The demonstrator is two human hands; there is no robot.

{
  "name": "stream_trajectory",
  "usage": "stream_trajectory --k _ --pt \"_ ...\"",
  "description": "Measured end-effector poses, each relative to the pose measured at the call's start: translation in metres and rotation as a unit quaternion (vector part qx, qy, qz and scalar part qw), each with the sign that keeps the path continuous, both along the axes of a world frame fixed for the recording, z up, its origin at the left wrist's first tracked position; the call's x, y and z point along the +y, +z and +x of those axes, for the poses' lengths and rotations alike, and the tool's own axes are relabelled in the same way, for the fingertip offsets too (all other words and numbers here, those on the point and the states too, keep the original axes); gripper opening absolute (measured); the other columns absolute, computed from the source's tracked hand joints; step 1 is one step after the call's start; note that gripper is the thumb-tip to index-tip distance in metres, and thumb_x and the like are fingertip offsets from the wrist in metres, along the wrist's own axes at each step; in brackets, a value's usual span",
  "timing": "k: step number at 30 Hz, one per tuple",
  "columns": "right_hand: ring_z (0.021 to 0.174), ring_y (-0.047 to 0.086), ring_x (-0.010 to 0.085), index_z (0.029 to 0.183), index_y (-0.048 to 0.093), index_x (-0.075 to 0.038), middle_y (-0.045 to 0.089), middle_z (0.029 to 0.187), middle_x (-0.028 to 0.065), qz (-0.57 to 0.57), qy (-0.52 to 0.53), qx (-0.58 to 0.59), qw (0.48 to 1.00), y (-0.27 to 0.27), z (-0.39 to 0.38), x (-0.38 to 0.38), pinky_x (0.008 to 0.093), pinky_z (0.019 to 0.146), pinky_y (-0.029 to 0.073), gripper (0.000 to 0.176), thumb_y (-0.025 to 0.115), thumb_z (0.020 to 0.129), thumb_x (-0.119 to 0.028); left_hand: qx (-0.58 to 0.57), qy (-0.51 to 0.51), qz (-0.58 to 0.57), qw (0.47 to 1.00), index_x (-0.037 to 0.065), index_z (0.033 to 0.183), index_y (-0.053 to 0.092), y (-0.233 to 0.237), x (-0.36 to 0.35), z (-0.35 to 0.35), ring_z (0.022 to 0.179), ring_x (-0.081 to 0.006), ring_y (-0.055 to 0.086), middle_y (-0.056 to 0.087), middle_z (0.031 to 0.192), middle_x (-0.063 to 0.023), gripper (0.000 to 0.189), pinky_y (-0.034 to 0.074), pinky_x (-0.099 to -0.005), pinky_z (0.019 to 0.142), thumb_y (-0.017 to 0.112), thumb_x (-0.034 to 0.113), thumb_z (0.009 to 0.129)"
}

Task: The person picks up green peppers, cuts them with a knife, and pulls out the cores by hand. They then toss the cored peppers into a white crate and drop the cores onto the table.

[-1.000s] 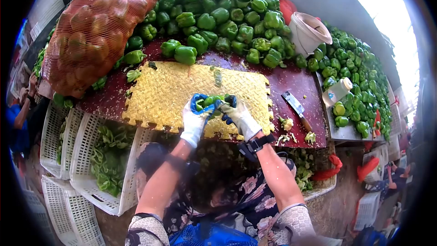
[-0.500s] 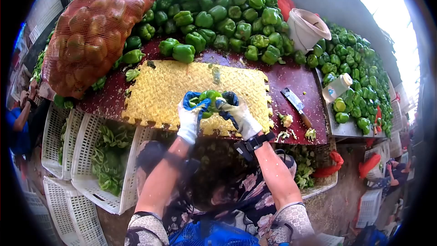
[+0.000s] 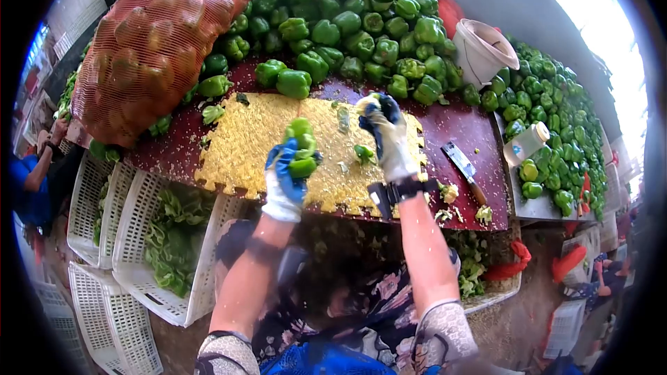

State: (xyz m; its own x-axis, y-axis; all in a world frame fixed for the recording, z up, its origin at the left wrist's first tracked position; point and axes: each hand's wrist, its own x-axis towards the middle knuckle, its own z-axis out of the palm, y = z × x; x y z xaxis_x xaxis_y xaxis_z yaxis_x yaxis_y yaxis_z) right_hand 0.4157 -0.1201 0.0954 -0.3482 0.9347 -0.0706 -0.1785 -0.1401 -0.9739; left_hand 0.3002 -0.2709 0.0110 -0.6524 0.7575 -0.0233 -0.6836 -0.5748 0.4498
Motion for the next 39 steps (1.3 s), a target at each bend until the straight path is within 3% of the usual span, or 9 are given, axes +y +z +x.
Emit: stream_trajectory --k 3,8,14,22,24,26,29,35,39 --pt "0.06 0.052 0.0117 0.145 0.046 -0.018 0.067 0.118 0.0109 0.149 0.147 -0.286 0.935 -0.024 -0.024 0.031 0.026 0.053 0.05 0.052 0.058 0.095 -0.008 -0.089 0.019 0.05 0.995 0.001 0.118 0.059 0.015 -0.014 -0.031 0.09 -0.0292 0.067 0.065 0.105 -0.0161 0.039 0.06 -0.0416 0.083 0.072 0.023 0.088" --pt "0.144 0.031 0.0249 0.153 0.029 -0.013 0.023 0.16 0.0121 0.172 0.304 -0.509 0.787 -0.033 -0.051 0.038 0.0364 0.119 0.031 0.064 0.058 0.096 -0.021 -0.135 0.052 0.072 0.987 -0.001 0.117 0.059 0.04 -0.06 -0.075 0.09 -0.0317 0.066 0.066 0.101 -0.0177 0.037 0.059 -0.0434 0.082 0.068 0.024 0.091" --pt "0.103 0.064 0.0344 0.131 0.056 -0.009 0.062 0.116 0.0179 0.465 0.33 -0.468 0.675 -0.056 0.015 0.012 0.0415 0.093 0.052 0.053 0.071 0.084 -0.027 -0.077 0.095 0.072 0.99 0.001 0.113 0.062 0.043 -0.136 -0.131 0.085 -0.0281 0.064 0.066 0.095 -0.0157 0.034 0.058 -0.0408 0.079 0.071 0.022 0.088" --pt "0.114 0.058 0.0349 0.116 0.063 -0.008 0.058 0.126 0.0197 0.305 0.324 -0.668 0.596 0.016 0.229 0.001 0.0438 0.097 0.048 0.038 0.065 0.083 -0.028 0.033 0.208 -0.143 0.967 0.012 0.112 0.067 -0.071 -0.295 -0.263 0.083 -0.0197 0.068 0.071 0.101 -0.007 0.024 0.058 -0.0362 0.072 0.065 0.027 0.093" --pt "0.112 0.059 0.0358 0.118 0.061 -0.008 0.061 0.12 0.0208 0.457 0.344 -0.671 0.472 0.022 0.28 -0.005 0.0442 0.096 0.048 0.043 0.069 0.081 -0.029 0.046 0.242 -0.212 0.946 0.011 0.111 0.067 -0.083 -0.31 -0.265 0.076 -0.0173 0.068 0.071 0.096 -0.0036 0.027 0.057 -0.033 0.068 0.064 0.031 0.093" --pt "0.11 0.06 0.0375 0.121 0.06 -0.006 0.062 0.118 0.0217 0.357 0.271 -0.698 0.558 0.018 0.282 0.001 0.045 0.096 0.047 0.048 0.069 0.082 -0.032 0.215 0.191 -0.285 0.914 0.006 0.116 0.063 -0.12 -0.342 -0.299 0.084 -0.0182 0.066 0.068 0.099 -0.0055 0.028 0.054 -0.0305 0.074 0.062 0.023 0.093" --pt "0.12 0.054 0.0391 0.131 0.055 -0.005 0.058 0.126 0.0248 0.304 0.203 -0.678 0.637 0.003 0.258 0.011 0.0458 0.1 0.045 0.06 0.07 0.083 -0.037 0.292 0.356 -0.396 0.795 0.004 0.12 0.06 -0.079 -0.266 -0.295 0.094 -0.0171 0.061 0.064 0.108 -0.0067 0.032 0.05 -0.0295 0.084 0.067 0.01 0.089" --pt "0.142 0.029 0.0441 0.155 0.021 -0.015 0.021 0.157 0.0277 0.391 0.288 -0.641 0.595 -0.063 0.194 0.032 0.0462 0.116 0.027 0.079 0.053 0.094 -0.054 0.399 0.154 -0.293 0.855 0.001 0.126 0.055 0.019 -0.024 -0.221 0.102 -0.0192 0.062 0.062 0.12 -0.0136 0.051 0.052 -0.0285 0.089 0.078 0.003 0.08" --pt "0.146 0.015 0.0452 0.156 0.016 -0.009 0.017 0.158 0.0267 0.348 0.316 -0.641 0.607 -0.057 0.188 0.028 0.0499 0.119 0.017 0.079 0.046 0.098 -0.053 0.621 0.121 -0.509 0.583 0.003 0.142 0.043 0.008 0.095 -0.186 0.122 -0.0363 0.054 0.049 0.138 -0.025 0.093 0.046 -0.0413 0.103 0.087 0.042 0.069"
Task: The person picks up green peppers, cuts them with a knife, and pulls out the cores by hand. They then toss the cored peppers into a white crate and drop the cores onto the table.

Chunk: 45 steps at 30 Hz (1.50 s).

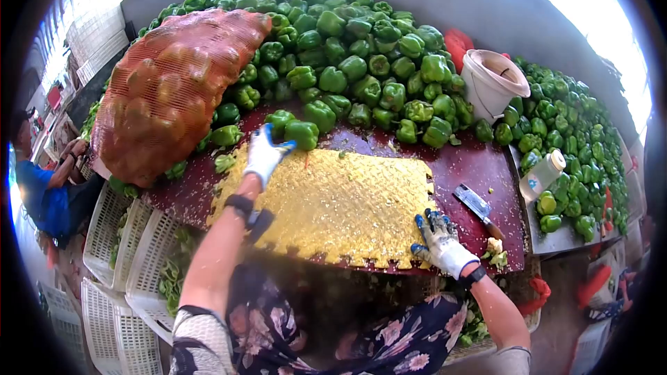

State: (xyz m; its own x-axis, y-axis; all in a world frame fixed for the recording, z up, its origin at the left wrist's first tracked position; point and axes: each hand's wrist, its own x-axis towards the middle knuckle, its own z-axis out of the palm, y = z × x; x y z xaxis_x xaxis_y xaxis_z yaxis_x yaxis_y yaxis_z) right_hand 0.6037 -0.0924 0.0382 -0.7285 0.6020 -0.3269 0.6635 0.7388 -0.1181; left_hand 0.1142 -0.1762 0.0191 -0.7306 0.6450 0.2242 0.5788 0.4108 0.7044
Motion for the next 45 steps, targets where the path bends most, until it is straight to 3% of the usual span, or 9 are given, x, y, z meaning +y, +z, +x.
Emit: stream_trajectory --k 9,11,14,18,25,32,36,39,45 --pt "0.148 0.017 0.0407 0.154 0.028 -0.011 0.022 0.158 0.0247 0.016 0.023 0.142 0.989 -0.039 0.027 0.015 0.0446 0.12 0.014 0.076 0.053 0.095 -0.053 -0.007 0.067 -0.11 0.992 0.009 0.152 0.026 0.006 0.093 0.062 0.131 -0.0429 0.046 0.033 0.15 -0.028 0.099 0.038 -0.0442 0.11 0.079 0.043 0.077" --pt "0.145 0.025 0.0381 0.15 0.034 -0.009 0.028 0.155 0.0251 -0.154 -0.077 0.15 0.974 -0.007 0.032 0.022 0.0406 0.119 0.021 0.073 0.06 0.093 -0.046 0.062 0.079 -0.111 0.989 0.012 0.153 0.027 -0.018 0.104 0.041 0.129 -0.0431 0.047 0.035 0.147 -0.0293 0.102 0.038 -0.045 0.11 0.083 0.039 0.072" --pt "0.125 0.051 0.0385 0.138 0.046 -0.003 0.05 0.135 0.0281 0.141 -0.15 0.353 0.913 -0.001 0.064 0.036 0.0463 0.105 0.043 0.057 0.062 0.091 -0.03 0.086 0.02 -0.073 0.993 0.012 0.147 0.035 -0.035 0.101 0.038 0.123 -0.0435 0.05 0.044 0.138 -0.0276 0.098 0.042 -0.0457 0.105 0.087 0.033 0.066" --pt "0.107 0.058 0.0427 0.123 0.056 -0.002 0.062 0.112 0.0264 0.144 -0.351 0.136 0.915 -0.003 0.122 0.069 0.051 0.092 0.048 0.047 0.065 0.087 -0.03 0.059 -0.072 0.007 0.996 0.01 0.139 0.045 -0.033 0.091 0.077 0.114 -0.04 0.056 0.05 0.128 -0.0237 0.088 0.048 -0.0434 0.099 0.089 0.019 0.063" --pt "0.105 0.06 0.0394 0.122 0.055 -0.006 0.063 0.109 0.0224 0.124 -0.225 0.016 0.966 0.012 0.19 0.029 0.0514 0.089 0.047 0.042 0.064 0.087 -0.026 -0.082 -0.176 0.064 0.979 0.009 0.137 0.047 -0.041 0.046 0.178 0.115 -0.0271 0.058 0.05 0.129 -0.0132 0.089 0.05 -0.0366 0.102 0.088 0.001 0.059" --pt "0.091 0.064 0.031 0.122 0.055 0.0 0.065 0.102 0.0184 0.077 -0.333 0.278 0.898 -0.005 0.217 -0.022 0.0399 0.081 0.051 0.041 0.065 0.087 -0.02 -0.016 -0.227 0.015 0.974 0.018 0.155 0.019 -0.049 -0.002 0.258 0.135 -0.0423 0.037 0.032 0.147 -0.0262 0.118 0.035 -0.0434 0.113 0.088 0.045 0.063" --pt "0.082 0.056 0.0109 0.122 0.055 -0.006 0.061 0.094 0.0025 -0.222 -0.338 0.545 0.735 0.034 0.139 -0.055 0.0281 0.071 0.049 0.033 0.063 0.091 -0.015 -0.176 -0.195 0.119 0.958 0.013 0.149 0.033 -0.041 -0.017 0.248 0.127 -0.0362 0.045 0.041 0.139 -0.0232 0.097 0.042 -0.04 0.104 0.086 0.04 0.072" --pt "0.078 0.057 0.0131 0.119 0.055 -0.007 0.062 0.093 0.0052 -0.203 -0.265 0.485 0.808 0.073 0.066 -0.078 0.029 0.068 0.049 0.027 0.059 0.094 -0.016 -0.388 -0.116 0.232 0.884 0.005 0.131 0.049 0.007 -0.041 0.236 0.091 -0.0111 0.054 0.055 0.117 -0.0077 0.059 0.05 -0.0236 0.074 0.079 0.023 0.085" --pt "0.089 0.068 0.0331 0.116 0.051 -0.011 0.068 0.1 0.0176 -0.104 -0.18 0.388 0.898 0.059 -0.009 -0.085 0.0452 0.078 0.053 0.024 0.056 0.095 -0.022 -0.355 -0.039 0.372 0.857 0.009 0.106 0.06 -0.013 -0.072 0.176 0.074 -0.0059 0.053 0.062 0.096 0.0014 0.02 0.045 -0.0216 0.061 0.071 0.008 0.09"
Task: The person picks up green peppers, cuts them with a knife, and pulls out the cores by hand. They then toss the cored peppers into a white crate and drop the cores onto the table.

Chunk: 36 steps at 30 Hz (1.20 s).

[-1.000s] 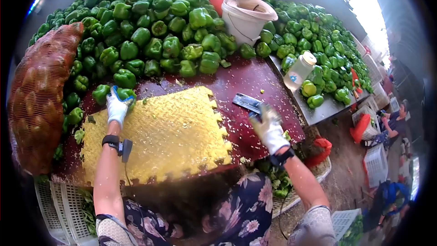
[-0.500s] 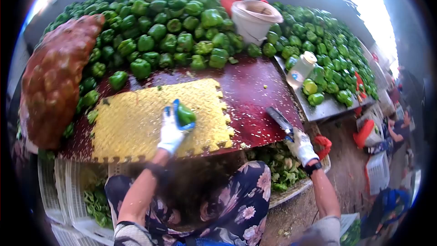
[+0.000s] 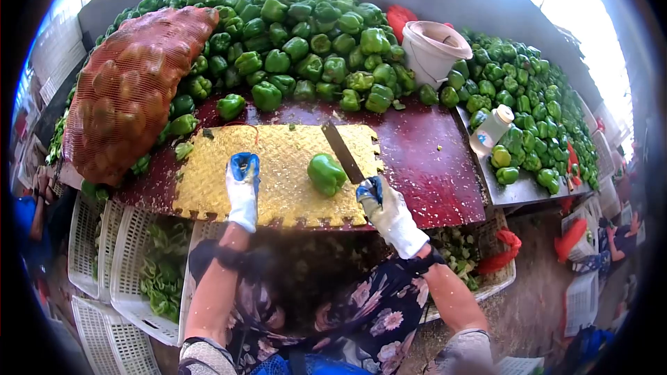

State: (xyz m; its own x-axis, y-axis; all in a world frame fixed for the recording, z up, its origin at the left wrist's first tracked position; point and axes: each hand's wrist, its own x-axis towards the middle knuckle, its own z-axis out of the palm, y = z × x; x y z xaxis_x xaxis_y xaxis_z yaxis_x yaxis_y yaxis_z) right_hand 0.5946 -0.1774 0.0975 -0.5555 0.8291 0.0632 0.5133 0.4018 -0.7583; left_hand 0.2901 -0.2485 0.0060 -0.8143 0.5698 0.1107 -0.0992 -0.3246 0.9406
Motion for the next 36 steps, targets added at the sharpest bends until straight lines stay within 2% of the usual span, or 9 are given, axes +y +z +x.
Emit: stream_trajectory --k 8,12,16,19,20,21,23,25,36 --pt "0.076 0.065 0.0425 0.112 0.052 0.002 0.066 0.088 0.0263 -0.018 0.038 -0.202 0.978 -0.043 -0.043 0.03 0.0507 0.066 0.049 0.04 0.048 0.097 -0.035 -0.028 -0.107 -0.145 0.983 0.01 0.111 0.057 -0.022 0.014 0.046 0.067 -0.0105 0.057 0.061 0.092 -0.0007 0.029 0.049 -0.0264 0.054 0.072 0.024 0.09" --pt "0.063 0.056 0.0201 0.116 0.055 -0.001 0.06 0.074 0.0106 0.101 0.159 -0.126 0.974 -0.079 -0.022 0.063 0.0376 0.055 0.047 0.041 0.053 0.096 -0.037 -0.002 -0.178 -0.081 0.981 0.004 0.128 0.051 -0.052 0.063 0.082 0.095 -0.0253 0.064 0.06 0.119 -0.0132 0.053 0.054 -0.0334 0.081 0.077 0.019 0.084" --pt "0.067 0.057 0.0145 0.121 0.057 -0.006 0.059 0.078 0.0039 -0.22 -0.043 -0.072 0.972 -0.071 -0.026 0.073 0.0328 0.057 0.047 0.041 0.049 0.097 -0.038 0.365 -0.042 -0.235 0.9 0.004 0.128 0.053 -0.056 0.098 0.057 0.114 -0.0321 0.058 0.056 0.128 -0.0221 0.057 0.048 -0.0423 0.095 0.077 0.03 0.083" --pt "0.069 0.05 0.0103 0.109 0.061 -0.004 0.058 0.081 -0.0004 -0.242 -0.049 -0.001 0.969 -0.067 -0.026 0.073 0.0292 0.059 0.043 0.036 0.053 0.099 -0.037 0.344 0.075 -0.252 0.901 0.003 0.139 0.047 -0.012 0.108 -0.01 0.129 -0.0365 0.047 0.049 0.138 -0.0245 0.07 0.04 -0.0413 0.108 0.077 0.031 0.083" --pt "0.069 0.05 0.0097 0.109 0.061 -0.004 0.058 0.081 -0.0008 -0.265 -0.039 0.011 0.963 -0.079 -0.021 0.08 0.0284 0.059 0.043 0.035 0.053 0.099 -0.037 0.144 0.011 -0.026 0.989 0.005 0.143 0.044 0.003 0.114 -0.039 0.133 -0.0372 0.043 0.043 0.144 -0.0239 0.077 0.037 -0.0407 0.112 0.081 0.027 0.079" --pt "0.068 0.049 0.0093 0.107 0.061 -0.005 0.057 0.08 -0.0011 -0.263 -0.043 0.005 0.964 -0.085 -0.022 0.082 0.0279 0.059 0.042 0.033 0.053 0.099 -0.036 0.383 0.159 -0.307 0.857 0.006 0.142 0.044 0.009 0.115 -0.077 0.134 -0.0371 0.042 0.038 0.148 -0.0242 0.081 0.037 -0.0414 0.112 0.084 0.023 0.075" --pt "0.062 0.047 0.0082 0.099 0.061 -0.007 0.053 0.074 -0.0021 -0.252 -0.056 0.011 0.966 -0.1 -0.022 0.087 0.0266 0.054 0.04 0.029 0.053 0.099 -0.035 0.411 0.216 -0.432 0.773 0.006 0.146 0.037 0.003 0.129 -0.141 0.135 -0.0384 0.041 0.033 0.149 -0.0284 0.096 0.036 -0.0402 0.113 0.086 0.037 0.069" --pt "0.056 0.045 0.0075 0.095 0.059 -0.008 0.052 0.069 -0.0032 -0.276 -0.071 0.005 0.959 -0.091 -0.028 0.085 0.0253 0.048 0.038 0.028 0.053 0.1 -0.035 0.378 0.155 -0.473 0.781 0.009 0.154 0.024 0.001 0.139 -0.187 0.144 -0.0394 0.027 0.022 0.157 -0.0245 0.108 0.026 -0.0413 0.119 0.085 0.039 0.07" --pt "0.05 0.044 0.0084 0.093 0.057 -0.009 0.051 0.066 -0.0019 -0.311 -0.085 0.017 0.946 -0.08 -0.03 0.076 0.0262 0.042 0.038 0.027 0.051 0.101 -0.033 0.42 0.129 -0.405 0.802 0.005 0.118 0.057 -0.012 0.146 -0.236 0.096 -0.0332 0.065 0.066 0.103 -0.0154 0.065 0.053 -0.0402 0.085 0.089 0.022 0.065"
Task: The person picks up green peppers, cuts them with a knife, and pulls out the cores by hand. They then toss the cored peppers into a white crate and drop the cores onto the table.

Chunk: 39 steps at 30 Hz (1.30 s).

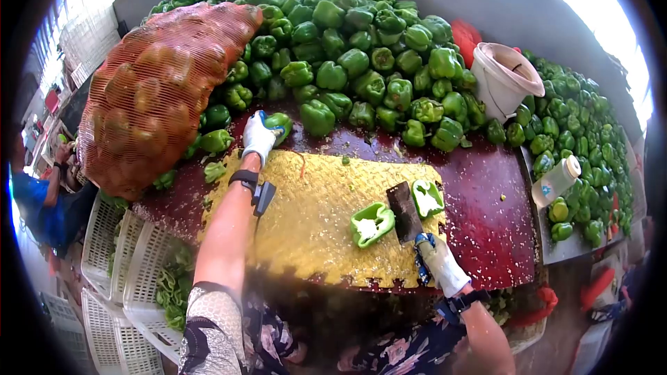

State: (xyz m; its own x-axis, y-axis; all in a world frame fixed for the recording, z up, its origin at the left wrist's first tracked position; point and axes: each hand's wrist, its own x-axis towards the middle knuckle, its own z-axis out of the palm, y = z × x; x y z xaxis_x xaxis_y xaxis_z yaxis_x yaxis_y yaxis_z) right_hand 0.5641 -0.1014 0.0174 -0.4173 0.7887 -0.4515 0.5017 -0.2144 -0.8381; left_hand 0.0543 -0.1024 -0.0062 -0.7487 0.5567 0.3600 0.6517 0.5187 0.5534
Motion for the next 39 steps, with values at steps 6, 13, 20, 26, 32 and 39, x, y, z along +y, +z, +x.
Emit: stream_trajectory --k 6,13,20,26,32,39 --pt "0.048 0.044 0.0087 0.096 0.057 -0.008 0.05 0.065 -0.0018 0.033 0.003 -0.036 0.999 0.008 -0.001 -0.006 0.0278 0.042 0.037 0.028 0.051 0.1 -0.034 -0.246 -0.049 0.285 0.925 0.002 0.095 0.055 0.001 -0.044 0.072 0.07 -0.0145 0.054 0.063 0.081 -0.007 0.045 0.051 -0.0311 0.063 0.089 0.016 0.07" --pt "0.076 0.065 0.0302 0.118 0.055 -0.003 0.067 0.087 0.018 0.159 0.048 -0.078 0.983 -0.011 0.002 0.001 0.0408 0.067 0.052 0.046 0.054 0.094 -0.042 -0.42 0.001 0.309 0.853 0.005 0.101 0.046 -0.018 -0.122 0.244 0.083 -0.0148 0.05 0.05 0.093 -0.0042 0.024 0.052 -0.0301 0.074 0.065 0.017 0.095" --pt "0.093 0.065 0.0431 0.144 0.035 0.001 0.065 0.101 0.0293 0.25 0.094 -0.161 0.95 0.083 -0.029 -0.094 0.0502 0.082 0.051 0.068 0.054 0.095 -0.043 -0.492 -0.039 0.394 0.775 0.005 0.131 0.046 -0.063 -0.119 0.281 0.098 -0.0189 0.057 0.055 0.115 -0.0119 0.044 0.049 -0.0244 0.086 0.044 0.039 0.105" --pt "0.097 0.06 0.0492 0.13 0.045 0.002 0.063 0.104 0.0325 0.367 0.16 -0.115 0.909 0.069 -0.04 -0.113 0.0537 0.084 0.048 0.055 0.057 0.093 -0.037 -0.385 -0.031 0.268 0.883 -0.006 0.136 0.04 -0.031 -0.127 0.292 0.11 -0.0285 0.058 0.058 0.126 -0.0239 0.052 0.043 -0.0372 0.097 0.054 0.031 0.101" --pt "0.094 0.061 0.0494 0.12 0.048 0.003 0.064 0.098 0.0326 0.351 0.208 -0.097 0.908 0.072 -0.046 -0.108 0.0543 0.079 0.048 0.044 0.054 0.095 -0.033 -0.261 -0.021 0.272 0.926 0.001 0.119 0.049 -0.059 -0.118 0.286 0.082 -0.017 0.051 0.06 0.096 -0.0095 0.038 0.046 -0.0316 0.075 0.054 0.034 0.102" --pt "0.084 0.065 0.0442 0.115 0.048 0.01 0.066 0.09 0.0302 0.367 0.314 -0.135 0.865 0.062 -0.063 -0.099 0.0488 0.077 0.053 0.039 0.05 0.094 -0.023 -0.267 -0.053 0.134 0.953 0.001 0.125 0.053 -0.057 -0.128 0.299 0.105 -0.0425 0.061 0.065 0.11 -0.0261 0.043 0.048 -0.045 0.089 0.059 0.028 0.093"
